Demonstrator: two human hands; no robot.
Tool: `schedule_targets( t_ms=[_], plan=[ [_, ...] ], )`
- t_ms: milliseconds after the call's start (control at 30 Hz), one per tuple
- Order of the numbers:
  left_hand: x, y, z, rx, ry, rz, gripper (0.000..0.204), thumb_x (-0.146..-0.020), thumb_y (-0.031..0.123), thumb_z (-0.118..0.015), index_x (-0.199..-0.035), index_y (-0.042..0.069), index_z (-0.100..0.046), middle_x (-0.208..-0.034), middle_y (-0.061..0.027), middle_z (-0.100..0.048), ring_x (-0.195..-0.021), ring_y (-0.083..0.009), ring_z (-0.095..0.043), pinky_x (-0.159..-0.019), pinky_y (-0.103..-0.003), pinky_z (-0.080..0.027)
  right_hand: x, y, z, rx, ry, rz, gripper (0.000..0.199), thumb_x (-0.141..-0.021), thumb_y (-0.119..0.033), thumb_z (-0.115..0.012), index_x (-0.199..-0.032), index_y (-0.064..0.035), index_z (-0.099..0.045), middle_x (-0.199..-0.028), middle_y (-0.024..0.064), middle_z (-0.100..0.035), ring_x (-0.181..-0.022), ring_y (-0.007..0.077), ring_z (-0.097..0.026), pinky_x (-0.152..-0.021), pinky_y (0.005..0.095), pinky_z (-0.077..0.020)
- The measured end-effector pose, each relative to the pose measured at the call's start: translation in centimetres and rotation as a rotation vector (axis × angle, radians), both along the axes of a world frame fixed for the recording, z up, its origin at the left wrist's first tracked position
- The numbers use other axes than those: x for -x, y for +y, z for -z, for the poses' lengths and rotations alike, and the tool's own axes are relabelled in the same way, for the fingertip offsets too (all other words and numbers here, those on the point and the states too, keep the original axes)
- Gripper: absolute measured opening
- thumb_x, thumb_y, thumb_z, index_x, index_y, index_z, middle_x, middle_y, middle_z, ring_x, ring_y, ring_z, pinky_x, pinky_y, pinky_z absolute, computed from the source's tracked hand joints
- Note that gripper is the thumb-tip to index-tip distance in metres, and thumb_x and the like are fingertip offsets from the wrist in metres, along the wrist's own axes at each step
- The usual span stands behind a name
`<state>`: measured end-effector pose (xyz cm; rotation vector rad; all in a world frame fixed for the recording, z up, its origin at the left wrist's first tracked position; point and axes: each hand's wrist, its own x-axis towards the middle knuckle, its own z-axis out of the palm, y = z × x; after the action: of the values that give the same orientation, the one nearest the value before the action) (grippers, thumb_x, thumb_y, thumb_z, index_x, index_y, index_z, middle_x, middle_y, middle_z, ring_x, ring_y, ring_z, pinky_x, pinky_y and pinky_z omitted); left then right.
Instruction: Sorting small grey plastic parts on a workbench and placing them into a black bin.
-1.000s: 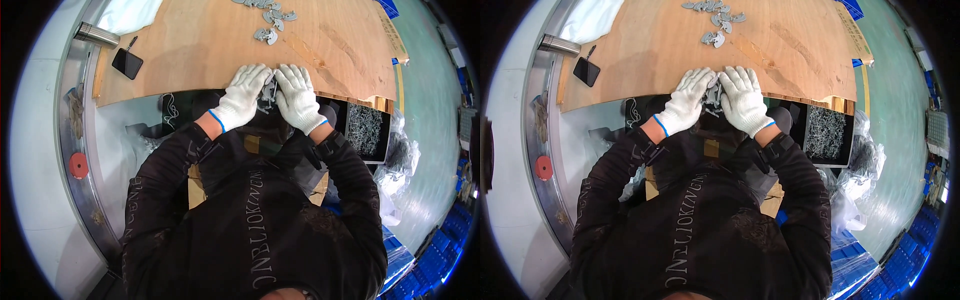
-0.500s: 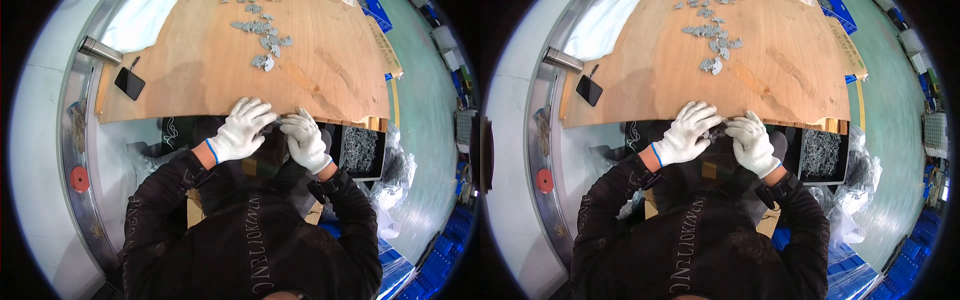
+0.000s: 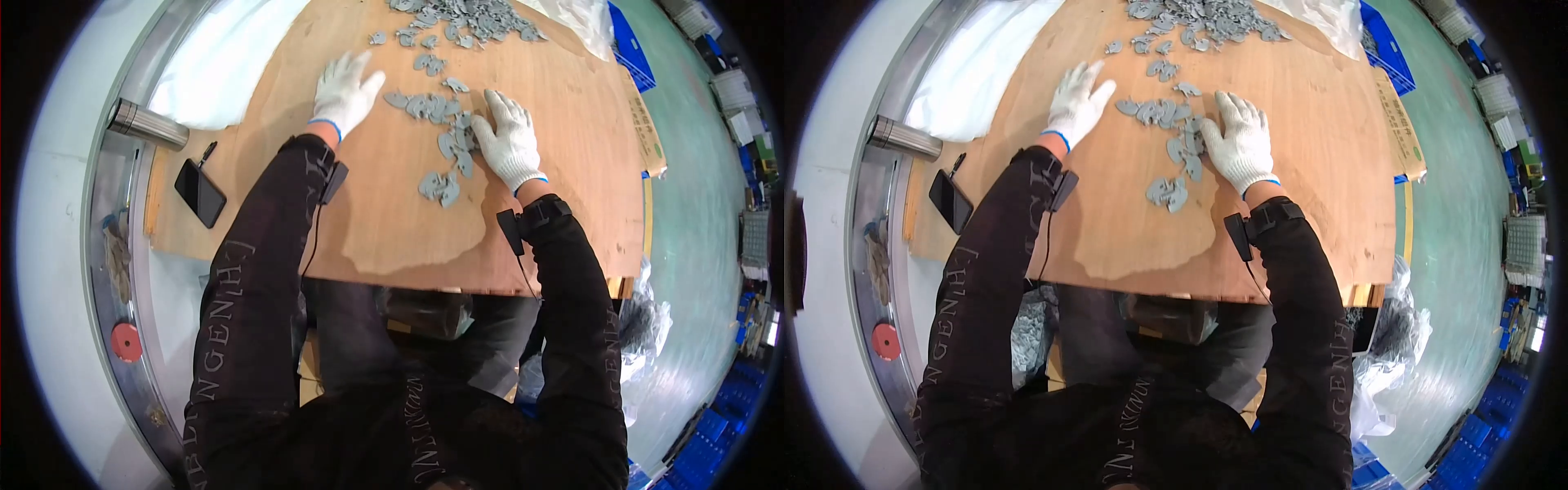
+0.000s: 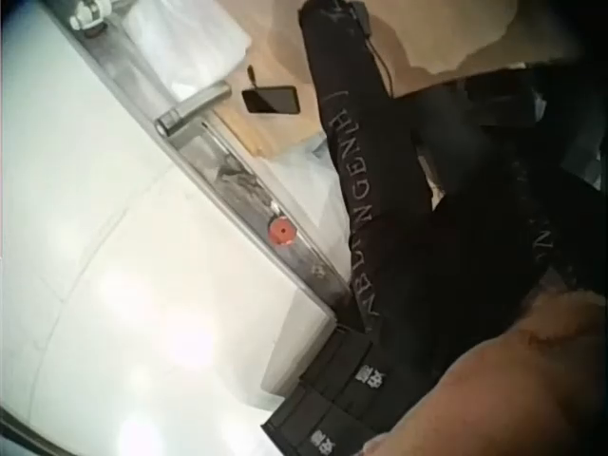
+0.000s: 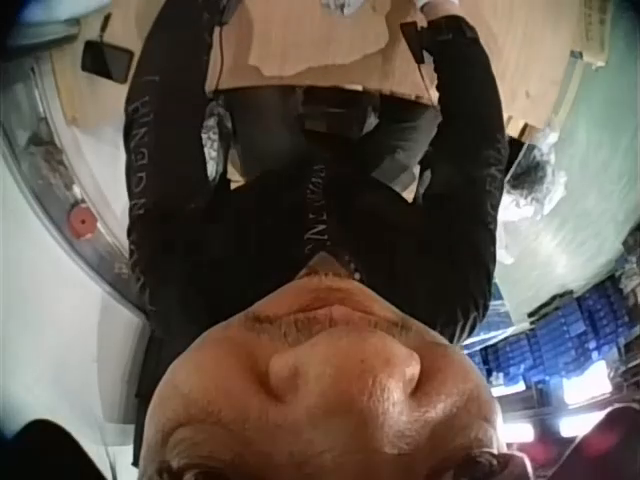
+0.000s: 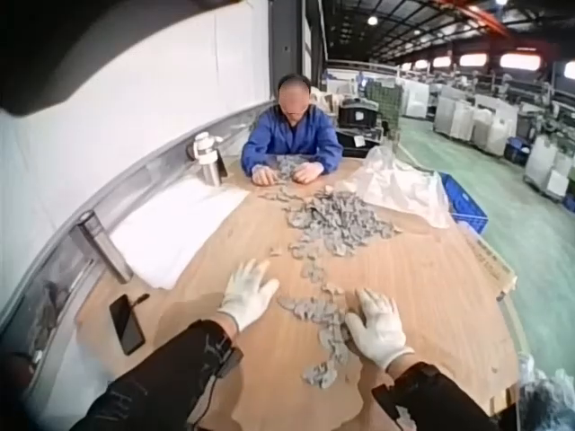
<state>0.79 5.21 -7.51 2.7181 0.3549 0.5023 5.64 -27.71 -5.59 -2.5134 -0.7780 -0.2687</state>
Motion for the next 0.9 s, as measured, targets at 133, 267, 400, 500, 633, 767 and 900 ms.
schedule_targets(
  t_ms=[133,267,400,500,633,767,900],
  plan=[
    [-7.7,2.2,-0.6,0.036,-0.023,0.086,0.067,-0.103,0.056,-0.055,-0.159,0.019,-0.053,-0.169,-0.0181,-0.043,-0.157,-0.0403,-0.036,-0.131,-0.052,-0.024,-3.7,2.1,0.3,0.025,0.002,-0.014,0.060,-0.101,-0.039,-0.066,-0.152,-0.0076,-0.059,-0.154,0.0201,-0.059,-0.147,0.0404,-0.049,-0.125,0.0476,-0.0366],
    [-13.3,2.4,-1.1,0.009,-0.020,0.262,0.061,-0.105,0.057,-0.056,-0.157,0.025,-0.056,-0.167,-0.0133,-0.047,-0.157,-0.0391,-0.036,-0.131,-0.050,-0.027,-6.1,3.7,0.7,-0.009,0.040,-0.043,0.060,-0.102,-0.041,-0.065,-0.152,-0.0094,-0.060,-0.154,0.0188,-0.059,-0.147,0.0399,-0.049,-0.125,0.0477,-0.0362],
    [-13.3,0.1,-1.1,-0.336,0.068,0.498,0.057,-0.105,0.054,-0.056,-0.155,0.027,-0.058,-0.166,-0.0095,-0.049,-0.157,-0.0362,-0.038,-0.131,-0.048,-0.026,-8.0,4.1,0.2,-0.066,0.105,-0.077,0.058,-0.103,-0.042,-0.063,-0.152,-0.0106,-0.060,-0.155,0.0174,-0.059,-0.148,0.0391,-0.048,-0.126,0.0472,-0.0339],
    [-10.8,-2.3,0.1,-0.285,0.079,0.621,0.063,-0.104,0.052,-0.056,-0.157,0.020,-0.055,-0.169,-0.0148,-0.045,-0.158,-0.0392,-0.035,-0.132,-0.049,-0.024,-9.3,4.5,0.7,-0.057,0.066,-0.138,0.057,-0.104,-0.043,-0.061,-0.152,-0.0110,-0.060,-0.156,0.0168,-0.059,-0.149,0.0386,-0.047,-0.127,0.0473,-0.0318],
    [-5.9,-6.2,-1.1,-0.085,0.188,0.677,0.066,-0.101,0.047,-0.057,-0.158,0.014,-0.053,-0.169,-0.0173,-0.044,-0.160,-0.0412,-0.031,-0.133,-0.050,-0.021,-8.3,3.9,1.2,0.044,-0.059,-0.252,0.056,-0.105,-0.043,-0.059,-0.151,-0.0112,-0.061,-0.156,0.0163,-0.058,-0.150,0.0385,-0.046,-0.129,0.0488,-0.0289],
    [0.0,-7.3,-2.2,0.020,0.262,0.702,0.067,-0.098,0.040,-0.059,-0.158,0.011,-0.051,-0.169,-0.0176,-0.044,-0.162,-0.0416,-0.027,-0.135,-0.050,-0.018,-3.8,2.8,0.9,0.109,-0.089,-0.302,0.055,-0.105,-0.042,-0.058,-0.151,-0.0112,-0.061,-0.157,0.0165,-0.057,-0.151,0.0396,-0.044,-0.129,0.0509,-0.0272],
    [7.1,-9.6,-1.4,0.026,0.229,0.672,0.069,-0.095,0.034,-0.063,-0.158,0.010,-0.050,-0.168,-0.0180,-0.044,-0.162,-0.0419,-0.028,-0.135,-0.051,-0.018,3.9,1.4,0.3,0.108,-0.074,-0.282,0.053,-0.105,-0.039,-0.057,-0.150,-0.0106,-0.061,-0.157,0.0170,-0.057,-0.152,0.0405,-0.043,-0.129,0.0521,-0.0266]
  ],
)
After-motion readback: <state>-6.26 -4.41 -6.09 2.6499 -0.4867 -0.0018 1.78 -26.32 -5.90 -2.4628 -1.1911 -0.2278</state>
